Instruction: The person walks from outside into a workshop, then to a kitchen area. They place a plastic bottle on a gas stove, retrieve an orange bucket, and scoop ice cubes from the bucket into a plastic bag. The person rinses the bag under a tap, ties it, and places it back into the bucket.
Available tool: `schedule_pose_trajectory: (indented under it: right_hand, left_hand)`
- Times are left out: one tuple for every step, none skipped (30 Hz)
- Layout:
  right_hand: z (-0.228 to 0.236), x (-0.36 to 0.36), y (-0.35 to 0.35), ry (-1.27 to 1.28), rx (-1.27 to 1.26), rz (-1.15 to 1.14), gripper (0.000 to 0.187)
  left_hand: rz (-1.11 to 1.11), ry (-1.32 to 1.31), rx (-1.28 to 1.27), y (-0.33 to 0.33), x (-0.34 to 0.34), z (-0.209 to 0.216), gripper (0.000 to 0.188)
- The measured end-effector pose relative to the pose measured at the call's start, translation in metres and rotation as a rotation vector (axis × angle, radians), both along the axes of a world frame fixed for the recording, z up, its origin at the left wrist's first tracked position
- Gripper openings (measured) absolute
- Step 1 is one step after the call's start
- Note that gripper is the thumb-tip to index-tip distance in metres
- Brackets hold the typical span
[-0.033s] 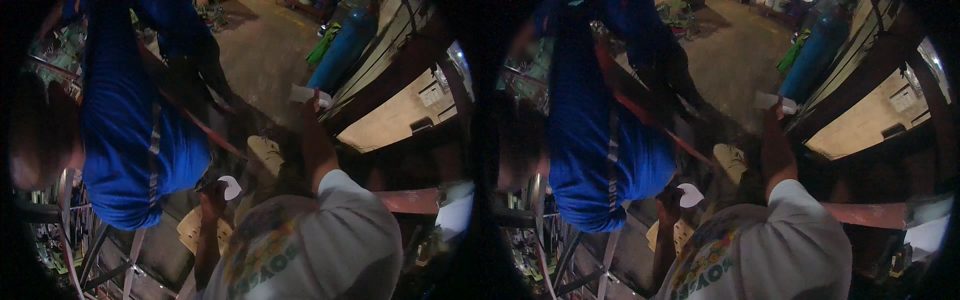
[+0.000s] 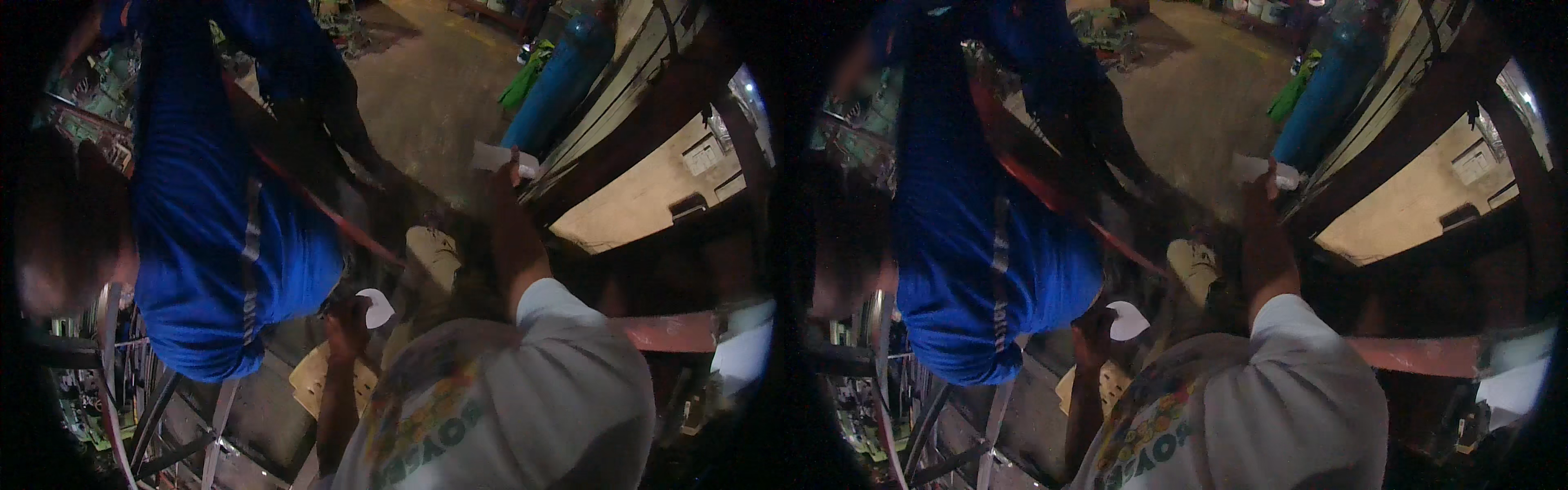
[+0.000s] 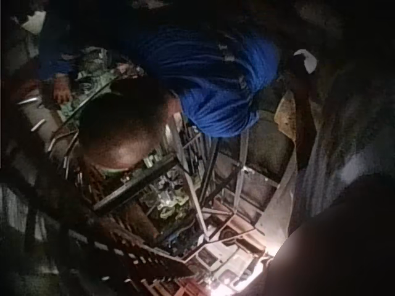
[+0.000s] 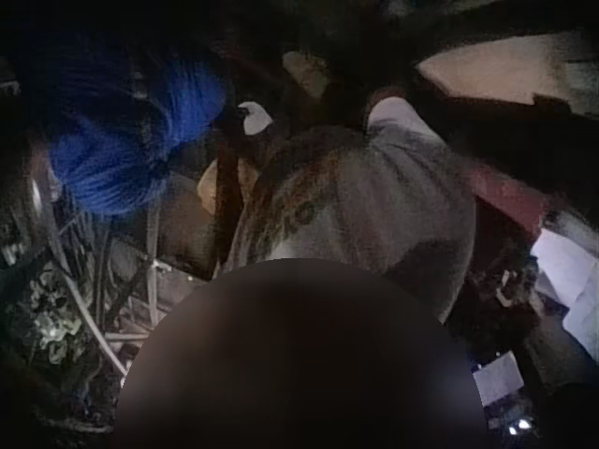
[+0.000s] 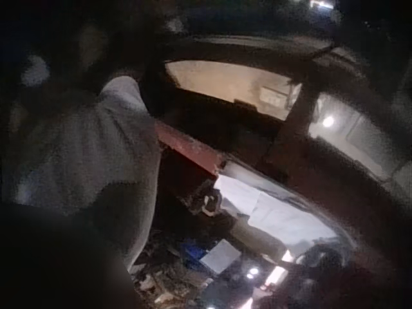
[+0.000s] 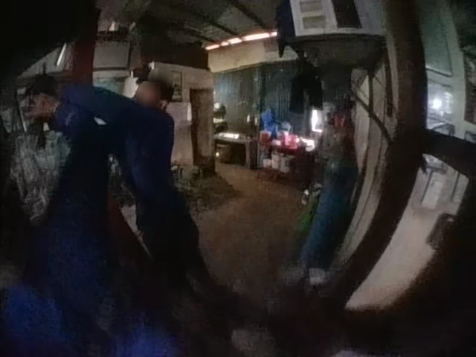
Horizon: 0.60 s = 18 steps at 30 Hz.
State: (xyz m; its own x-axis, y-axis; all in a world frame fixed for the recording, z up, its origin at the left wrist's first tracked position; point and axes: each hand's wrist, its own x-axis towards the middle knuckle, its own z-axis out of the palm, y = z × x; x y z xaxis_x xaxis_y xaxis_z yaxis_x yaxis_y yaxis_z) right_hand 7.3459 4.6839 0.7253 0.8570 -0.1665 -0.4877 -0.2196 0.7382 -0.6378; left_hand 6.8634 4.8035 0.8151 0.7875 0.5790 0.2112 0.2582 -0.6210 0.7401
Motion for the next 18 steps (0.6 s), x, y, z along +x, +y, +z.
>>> schedule_pose_trajectory:
  right_hand:
    - [0.002,0.007,0.001,-0.030,0.017,-0.014,0.091]
    - [0.001,0.020,0.007,-0.055,0.030,-0.017,0.089]
    - [-0.002,0.031,0.010,-0.074,0.038,-0.019,0.088]
    - [-0.009,0.046,0.016,-0.086,0.039,-0.017,0.086]
    - [-0.020,0.062,0.018,-0.095,0.040,-0.026,0.085]
    - [-0.031,0.080,0.021,-0.102,0.038,-0.028,0.083]
    - [-0.051,0.099,0.020,-0.110,0.032,-0.041,0.082]
    - [-0.066,0.120,0.022,-0.111,0.025,-0.045,0.081]
    - [-0.082,0.142,0.023,-0.113,0.018,-0.051,0.079]
    - [-0.096,0.163,0.031,-0.107,0.012,-0.043,0.078]
    - [-0.117,0.186,0.027,-0.112,0.004,-0.063,0.077]
    - [-0.134,0.211,0.028,-0.112,-0.006,-0.072,0.076]
    - [-0.151,0.229,0.038,-0.107,-0.021,-0.064,0.075]
    - [-0.171,0.249,0.043,-0.105,-0.030,-0.064,0.074]
    - [-0.189,0.268,0.056,-0.104,-0.033,-0.046,0.073]
    - [-0.205,0.290,0.054,-0.075,-0.069,-0.070,0.072]
    - [-0.213,0.303,0.063,-0.032,-0.106,-0.077,0.071]
    - [-0.219,0.326,0.076,0.078,-0.179,-0.104,0.066]
  left_hand:
    - [-0.005,0.003,-0.014,0.007,0.015,-0.005,0.011]
    - [-0.001,0.006,-0.026,0.014,0.029,-0.010,0.011]
    - [-0.016,-0.037,-0.029,0.022,0.044,-0.014,0.012]
    - [-0.031,-0.070,-0.036,0.029,0.059,-0.019,0.012]
    - [-0.048,-0.098,-0.046,0.036,0.075,-0.020,0.013]
    - [-0.082,-0.093,0.000,0.043,0.091,-0.021,0.013]
    - [-0.119,-0.087,0.043,0.050,0.109,-0.017,0.013]
    - [-0.152,-0.085,0.087,0.057,0.129,-0.012,0.013]
    - [-0.095,0.007,0.054,0.060,0.148,-0.007,0.014]
    - [-0.024,0.104,0.019,0.058,0.164,-0.001,0.014]
    - [0.023,0.194,-0.010,0.063,0.185,0.003,0.015]
    - [-0.028,0.218,0.037,0.071,0.208,0.002,0.014]
    - [-0.059,0.262,0.075,0.076,0.225,0.002,0.014]
    - [-0.083,0.369,0.132,0.082,0.249,0.002,0.014]
    - [-0.082,0.474,0.190,0.085,0.272,0.002,0.014]
    - [-0.128,0.386,0.216,0.097,0.303,-0.002,0.013]
    - [-0.153,0.307,0.241,0.110,0.324,-0.005,0.012]
    - [-0.181,0.229,0.265,0.124,0.346,-0.008,0.012]
